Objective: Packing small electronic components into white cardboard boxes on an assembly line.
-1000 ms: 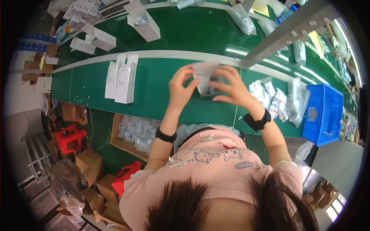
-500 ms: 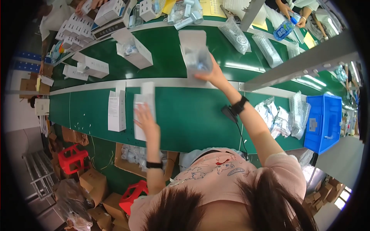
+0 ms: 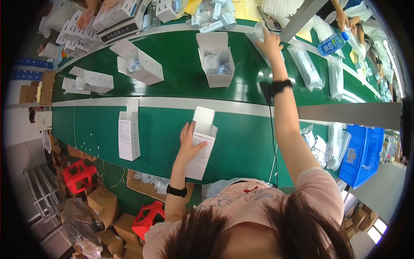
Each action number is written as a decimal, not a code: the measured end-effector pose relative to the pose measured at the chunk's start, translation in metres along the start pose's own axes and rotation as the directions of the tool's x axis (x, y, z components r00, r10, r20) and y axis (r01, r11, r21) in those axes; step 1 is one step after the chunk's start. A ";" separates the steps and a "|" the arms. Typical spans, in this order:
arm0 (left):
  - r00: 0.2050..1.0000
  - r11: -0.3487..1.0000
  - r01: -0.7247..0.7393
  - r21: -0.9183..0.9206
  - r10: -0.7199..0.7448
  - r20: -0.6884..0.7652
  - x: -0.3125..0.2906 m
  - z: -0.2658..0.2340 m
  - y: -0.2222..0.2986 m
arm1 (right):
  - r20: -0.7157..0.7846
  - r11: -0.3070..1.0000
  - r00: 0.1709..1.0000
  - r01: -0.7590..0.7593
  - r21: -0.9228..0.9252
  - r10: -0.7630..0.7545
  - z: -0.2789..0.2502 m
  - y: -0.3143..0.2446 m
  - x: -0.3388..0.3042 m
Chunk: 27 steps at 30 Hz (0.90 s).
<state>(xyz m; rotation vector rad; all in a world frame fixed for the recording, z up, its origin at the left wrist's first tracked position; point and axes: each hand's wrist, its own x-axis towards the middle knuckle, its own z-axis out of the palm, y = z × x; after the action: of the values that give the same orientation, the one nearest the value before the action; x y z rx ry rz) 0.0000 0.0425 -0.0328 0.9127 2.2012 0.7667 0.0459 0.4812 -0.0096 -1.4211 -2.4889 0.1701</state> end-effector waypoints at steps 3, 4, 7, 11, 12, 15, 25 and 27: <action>0.993 0.980 -0.115 -0.160 0.119 0.014 -0.004 0.013 0.014 | 0.258 0.997 0.964 -0.073 0.004 0.070 0.030 0.022 0.037; 0.993 0.960 -0.116 -0.253 0.118 -0.004 -0.010 0.009 0.021 | 0.390 0.995 0.917 -0.097 0.005 0.088 0.032 0.015 0.037; 0.992 0.895 -0.122 -0.430 0.117 -0.038 -0.025 -0.006 0.047 | 0.414 0.999 0.910 0.021 -0.027 -0.008 0.028 -0.001 0.020; 0.955 0.892 -0.285 -0.350 0.234 -0.181 -0.030 -0.021 0.080 | 0.279 0.852 0.944 0.005 0.524 -0.177 0.010 0.018 -0.051; 0.950 0.902 -0.297 -0.312 0.245 -0.195 -0.034 -0.020 0.089 | 0.180 0.655 0.962 -0.002 0.755 -0.204 0.001 0.024 -0.075; 0.940 0.927 -0.301 -0.225 0.249 -0.232 -0.045 -0.016 0.097 | 0.221 0.078 0.971 -0.215 0.974 -0.087 -0.083 -0.007 -0.154; 0.872 0.834 -0.446 -0.325 0.324 -0.366 -0.091 0.075 0.161 | -0.304 0.234 0.878 0.228 0.945 0.371 -0.169 -0.002 -0.284; 0.819 0.814 -0.513 -0.274 0.369 -0.440 -0.098 0.088 0.168 | -0.570 0.579 0.795 0.371 0.726 0.206 -0.179 0.013 -0.298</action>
<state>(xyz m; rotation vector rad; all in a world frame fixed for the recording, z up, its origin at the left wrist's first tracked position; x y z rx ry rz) 0.1851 0.0905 0.0612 1.1739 2.0277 1.6565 0.2519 0.2263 0.1065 -0.7428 -1.5428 0.6439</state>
